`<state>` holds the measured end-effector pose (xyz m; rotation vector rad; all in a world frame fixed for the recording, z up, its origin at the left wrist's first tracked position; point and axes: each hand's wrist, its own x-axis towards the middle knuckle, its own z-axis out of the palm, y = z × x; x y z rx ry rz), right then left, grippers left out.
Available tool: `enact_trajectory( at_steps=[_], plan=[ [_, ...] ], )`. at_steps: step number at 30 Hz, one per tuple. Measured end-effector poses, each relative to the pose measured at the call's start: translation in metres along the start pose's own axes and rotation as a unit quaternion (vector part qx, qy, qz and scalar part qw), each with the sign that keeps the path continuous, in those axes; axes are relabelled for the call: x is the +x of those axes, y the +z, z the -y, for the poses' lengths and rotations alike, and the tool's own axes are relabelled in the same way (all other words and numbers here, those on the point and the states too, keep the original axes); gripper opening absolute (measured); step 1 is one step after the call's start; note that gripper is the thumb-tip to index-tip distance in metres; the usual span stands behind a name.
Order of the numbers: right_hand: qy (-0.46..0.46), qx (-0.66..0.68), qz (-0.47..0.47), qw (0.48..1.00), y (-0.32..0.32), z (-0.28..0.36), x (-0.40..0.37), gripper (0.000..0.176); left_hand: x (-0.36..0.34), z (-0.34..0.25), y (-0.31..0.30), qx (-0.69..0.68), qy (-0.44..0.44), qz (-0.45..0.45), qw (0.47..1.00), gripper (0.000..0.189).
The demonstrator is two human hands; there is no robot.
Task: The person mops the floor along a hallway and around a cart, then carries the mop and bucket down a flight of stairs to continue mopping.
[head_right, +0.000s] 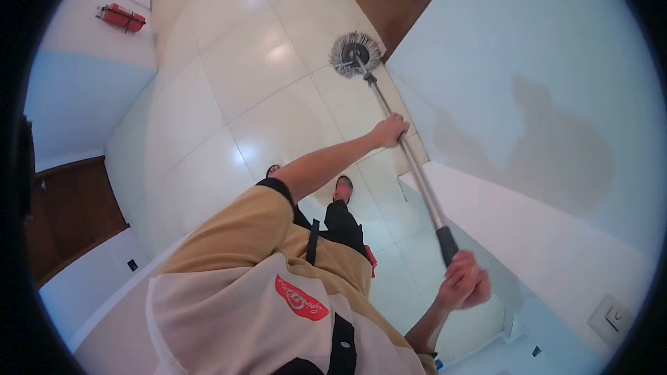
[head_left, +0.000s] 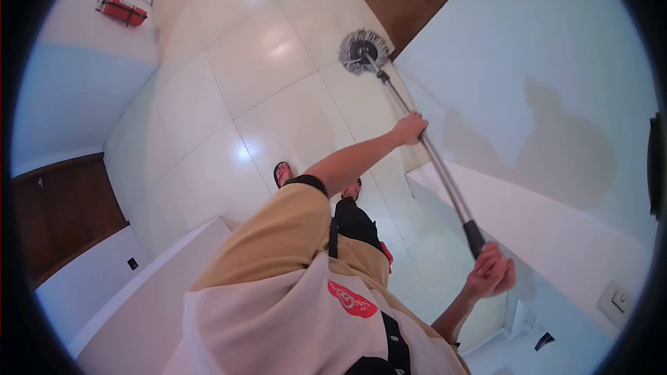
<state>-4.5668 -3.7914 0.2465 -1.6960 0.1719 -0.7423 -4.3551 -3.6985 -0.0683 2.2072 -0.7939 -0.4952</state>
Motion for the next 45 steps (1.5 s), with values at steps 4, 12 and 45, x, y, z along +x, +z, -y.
enact_trajectory(
  at_steps=[4,12,45],
  plan=[
    [-0.117,0.013,0.024,0.993,-0.014,0.025,-0.025,0.030,-0.038,-0.031,-0.025,0.015,0.009,0.041,0.999,0.028],
    [-0.140,0.069,0.107,0.982,-0.072,-0.029,-0.088,0.032,-0.047,-0.023,0.043,0.161,-0.006,-0.051,0.986,0.020],
    [0.042,-0.022,0.090,0.995,-0.090,-0.077,-0.020,0.028,-0.041,-0.079,0.096,0.073,-0.014,-0.297,0.952,0.024]
  ],
)
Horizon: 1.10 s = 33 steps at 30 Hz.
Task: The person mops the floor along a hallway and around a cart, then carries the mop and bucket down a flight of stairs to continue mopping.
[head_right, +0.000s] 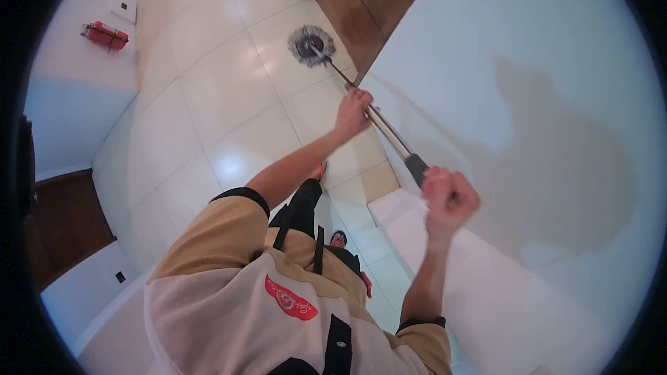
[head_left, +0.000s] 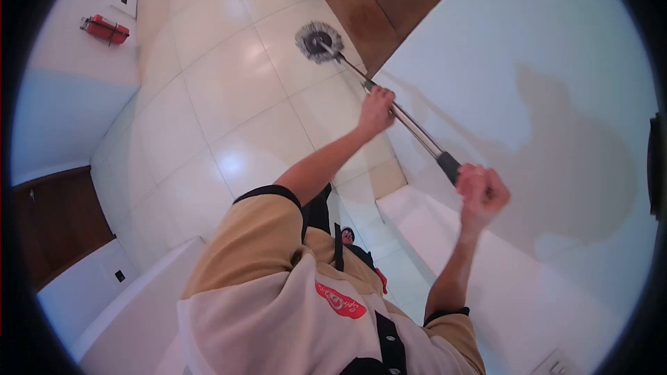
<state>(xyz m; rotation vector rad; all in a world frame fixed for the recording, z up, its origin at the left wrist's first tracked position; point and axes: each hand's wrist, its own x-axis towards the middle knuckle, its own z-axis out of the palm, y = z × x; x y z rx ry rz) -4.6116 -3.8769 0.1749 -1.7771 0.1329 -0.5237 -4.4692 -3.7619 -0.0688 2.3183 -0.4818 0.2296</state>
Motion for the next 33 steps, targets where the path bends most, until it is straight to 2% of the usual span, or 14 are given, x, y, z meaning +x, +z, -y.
enact_trajectory(
  at_steps=[2,6,10,14,17,18,20,21,22,27,28,31,32,33],
  plan=[
    [0.007,-0.023,0.006,1.000,-0.029,0.052,-0.031,0.031,-0.042,-0.049,-0.013,-0.048,0.047,-0.029,0.997,0.025],
    [-0.021,-0.022,0.011,0.999,-0.078,0.125,-0.107,0.032,-0.140,-0.131,-0.035,-0.101,0.034,0.007,0.994,0.021],
    [-0.104,0.072,0.001,0.992,-0.080,0.143,-0.127,0.030,-0.165,-0.121,-0.041,-0.074,0.077,0.035,0.994,0.019],
    [-0.217,0.110,0.000,0.970,-0.071,0.087,-0.169,0.030,-0.165,-0.073,-0.002,0.006,0.086,0.147,0.985,0.015],
    [-0.181,0.124,-0.020,0.975,-0.056,0.013,-0.199,0.031,-0.171,-0.029,0.042,-0.037,0.005,0.168,0.985,0.016],
    [-0.150,0.088,-0.083,0.981,-0.046,-0.010,-0.206,0.031,-0.178,-0.014,0.054,-0.062,-0.028,0.169,0.983,0.016],
    [-0.092,0.103,-0.127,0.982,-0.042,-0.030,-0.184,0.030,-0.171,0.007,0.078,-0.074,-0.076,0.148,0.983,0.019],
    [-0.064,0.110,-0.159,0.979,-0.078,-0.071,-0.181,0.030,-0.175,-0.001,0.134,-0.060,-0.082,0.136,0.986,0.021],
    [-0.080,0.089,-0.133,0.984,-0.082,-0.079,-0.153,0.029,-0.164,0.000,0.141,-0.049,-0.080,0.135,0.986,0.023],
    [-0.094,0.150,-0.024,0.984,-0.105,-0.042,-0.045,0.030,-0.146,-0.022,0.070,-0.092,-0.080,0.101,0.987,0.027],
    [-0.066,0.197,-0.021,0.978,-0.086,-0.075,-0.071,0.029,-0.196,0.015,0.075,-0.096,-0.080,0.076,0.989,0.028],
    [-0.071,0.273,-0.043,0.958,-0.077,-0.018,-0.097,0.027,-0.285,-0.002,-0.010,-0.139,-0.074,-0.001,0.987,0.032],
    [-0.097,0.267,-0.077,0.956,-0.048,-0.026,-0.109,0.027,-0.311,0.011,-0.043,-0.152,-0.115,-0.001,0.982,0.035],
    [-0.074,0.244,-0.025,0.967,-0.019,-0.035,-0.131,0.030,-0.336,0.031,-0.068,-0.110,-0.172,0.045,0.978,0.034]
  ],
)
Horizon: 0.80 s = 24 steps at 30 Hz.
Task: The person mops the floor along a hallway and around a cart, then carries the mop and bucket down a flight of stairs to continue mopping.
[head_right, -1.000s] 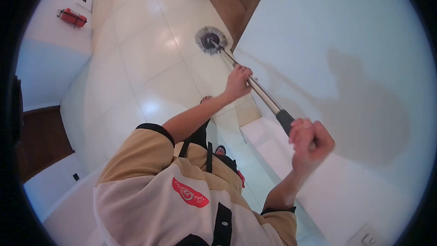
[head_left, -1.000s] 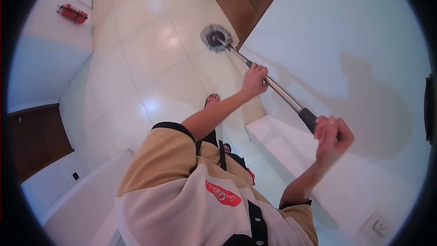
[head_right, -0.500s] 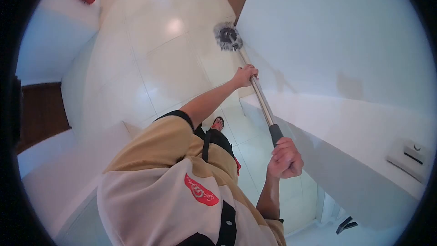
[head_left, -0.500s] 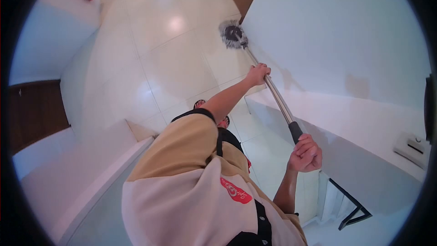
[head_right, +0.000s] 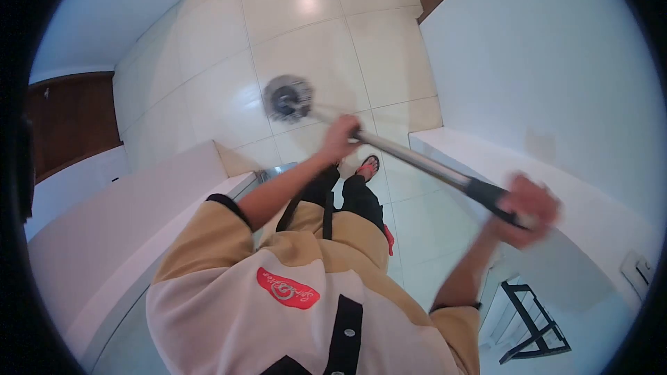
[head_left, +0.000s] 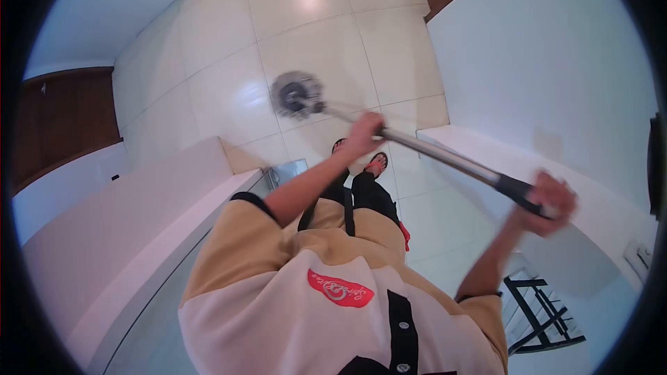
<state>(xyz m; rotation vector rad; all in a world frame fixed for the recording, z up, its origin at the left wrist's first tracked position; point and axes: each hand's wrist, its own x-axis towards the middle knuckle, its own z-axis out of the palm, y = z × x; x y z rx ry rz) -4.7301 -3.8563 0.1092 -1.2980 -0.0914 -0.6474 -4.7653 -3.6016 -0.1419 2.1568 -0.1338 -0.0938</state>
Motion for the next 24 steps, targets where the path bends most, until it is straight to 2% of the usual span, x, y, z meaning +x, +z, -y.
enact_trajectory(
  at_steps=[1,2,3,4,5,6,8,10,11,12,13,14,15,16,17,19,20,21,22,24],
  plan=[
    [0.033,-0.025,0.049,0.998,0.021,-0.018,-0.025,0.036,-0.026,0.037,-0.023,0.045,-0.025,-0.009,0.999,0.033],
    [0.092,0.077,0.075,0.990,0.041,-0.060,-0.074,0.044,-0.051,0.094,-0.041,0.094,-0.057,0.030,0.993,0.030],
    [0.165,0.167,0.148,0.961,0.059,-0.071,-0.114,0.046,-0.079,0.132,-0.061,0.173,-0.131,0.055,0.975,0.025],
    [0.221,0.172,0.150,0.948,0.076,-0.077,-0.143,0.039,-0.103,0.164,-0.081,0.192,-0.181,0.065,0.962,0.023],
    [0.211,0.211,0.195,0.934,0.083,-0.086,-0.160,0.025,-0.135,0.211,-0.083,0.159,-0.107,-0.038,0.981,0.021],
    [0.292,0.216,0.236,0.902,0.082,-0.088,-0.172,0.024,-0.137,0.204,-0.100,0.220,-0.247,0.073,0.941,0.021],
    [0.257,0.159,0.232,0.924,0.068,-0.082,-0.178,0.024,-0.134,0.174,-0.101,0.265,-0.238,0.089,0.930,0.018],
    [0.237,0.055,0.212,0.946,0.035,-0.058,-0.140,0.025,-0.108,0.172,-0.061,0.309,-0.152,0.124,0.931,0.013],
    [0.191,0.099,0.258,0.942,0.002,-0.036,-0.111,0.027,-0.087,0.138,-0.026,0.287,-0.147,0.145,0.935,0.020],
    [0.148,0.004,0.238,0.960,-0.032,0.002,-0.098,0.038,-0.075,0.109,0.014,0.188,-0.052,0.108,0.975,0.019],
    [0.111,-0.182,0.142,0.967,-0.079,0.039,-0.094,0.044,-0.042,0.017,0.008,0.195,-0.145,0.218,0.945,0.019],
    [-0.044,-0.327,0.125,0.936,-0.079,0.082,-0.068,0.047,-0.032,0.007,0.070,0.162,0.020,0.146,0.976,0.020],
    [-0.061,-0.304,0.021,0.950,-0.073,0.115,-0.058,0.035,-0.008,-0.034,0.086,0.090,0.095,0.194,0.972,0.017],
    [-0.020,-0.113,0.062,0.991,-0.065,0.141,-0.046,0.033,0.014,-0.065,0.106,0.039,0.128,0.220,0.966,0.014],
    [-0.047,-0.159,-0.014,0.986,-0.048,0.151,-0.046,0.030,0.034,-0.088,0.120,0.027,0.131,0.255,0.958,0.015],
    [-0.042,-0.176,-0.041,0.983,-0.045,0.152,-0.041,0.031,0.065,-0.110,0.130,-0.014,0.146,0.253,0.956,0.012],
    [-0.038,-0.184,-0.055,0.981,-0.043,0.150,-0.039,0.031,0.070,-0.106,0.148,-0.044,0.156,0.219,0.962,0.013],
    [-0.058,-0.177,-0.122,0.975,-0.034,0.144,-0.033,0.033,0.069,-0.109,0.144,-0.044,0.154,0.220,0.962,0.016],
    [-0.044,-0.148,-0.104,0.983,-0.039,0.147,-0.032,0.033,0.066,-0.111,0.138,-0.042,0.153,0.223,0.962,0.018],
    [-0.016,-0.086,-0.070,0.994,-0.050,0.144,-0.014,0.033,0.053,-0.098,0.118,-0.044,0.160,0.136,0.977,0.023]
  ],
)
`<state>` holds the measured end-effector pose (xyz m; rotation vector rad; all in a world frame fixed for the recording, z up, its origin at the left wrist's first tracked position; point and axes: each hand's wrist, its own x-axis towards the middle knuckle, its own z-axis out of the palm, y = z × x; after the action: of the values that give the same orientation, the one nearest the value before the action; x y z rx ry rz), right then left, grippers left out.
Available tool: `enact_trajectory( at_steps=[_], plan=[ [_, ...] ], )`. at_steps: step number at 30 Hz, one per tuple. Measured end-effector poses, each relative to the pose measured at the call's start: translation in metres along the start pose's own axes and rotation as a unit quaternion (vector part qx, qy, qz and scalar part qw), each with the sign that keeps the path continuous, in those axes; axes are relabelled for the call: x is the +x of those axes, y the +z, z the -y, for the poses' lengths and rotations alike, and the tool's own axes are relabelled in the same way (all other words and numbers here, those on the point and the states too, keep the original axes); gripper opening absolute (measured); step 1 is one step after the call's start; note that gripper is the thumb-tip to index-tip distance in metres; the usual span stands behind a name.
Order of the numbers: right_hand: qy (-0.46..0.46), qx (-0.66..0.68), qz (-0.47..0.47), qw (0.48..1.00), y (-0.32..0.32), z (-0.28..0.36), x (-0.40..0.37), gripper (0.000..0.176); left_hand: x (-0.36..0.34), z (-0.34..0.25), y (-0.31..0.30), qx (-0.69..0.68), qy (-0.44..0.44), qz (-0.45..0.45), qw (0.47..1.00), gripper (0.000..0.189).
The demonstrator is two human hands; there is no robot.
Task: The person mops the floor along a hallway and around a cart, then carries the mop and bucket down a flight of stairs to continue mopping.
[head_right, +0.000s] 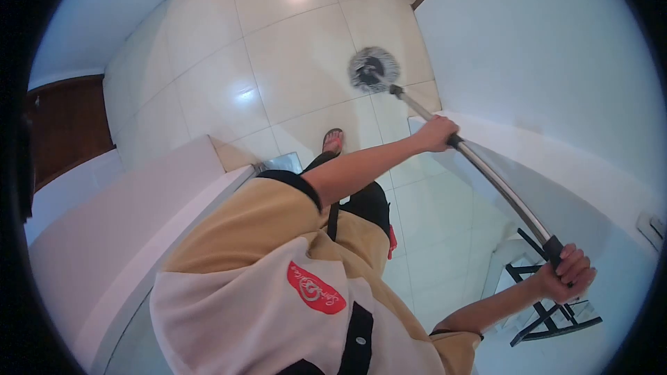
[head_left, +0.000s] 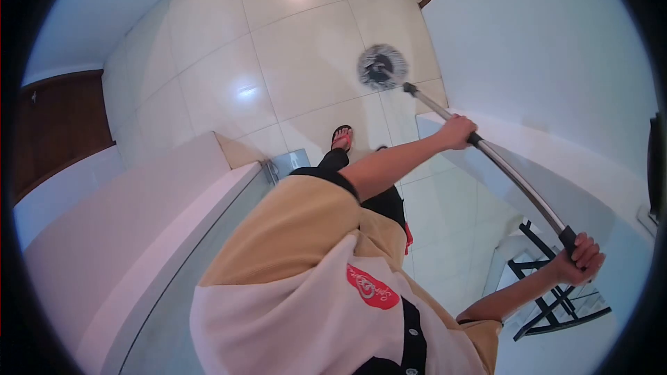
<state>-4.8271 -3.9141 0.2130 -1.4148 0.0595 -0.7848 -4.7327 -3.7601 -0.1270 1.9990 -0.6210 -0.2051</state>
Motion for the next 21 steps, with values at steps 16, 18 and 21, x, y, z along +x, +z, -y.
enact_trajectory(
  at_steps=[16,18,21],
  plan=[
    [0.172,0.069,0.360,0.914,-0.059,-0.130,-0.169,0.010,-0.313,0.158,-0.020,0.271,-0.254,-0.046,0.927,0.024],
    [0.076,-0.108,0.333,0.934,-0.139,-0.061,-0.104,0.020,-0.191,0.055,0.047,0.157,-0.397,0.151,0.892,0.036],
    [-0.065,-0.087,0.233,0.966,-0.179,0.030,-0.043,0.027,-0.080,-0.042,0.144,0.075,-0.122,0.066,0.988,0.032]
  ],
)
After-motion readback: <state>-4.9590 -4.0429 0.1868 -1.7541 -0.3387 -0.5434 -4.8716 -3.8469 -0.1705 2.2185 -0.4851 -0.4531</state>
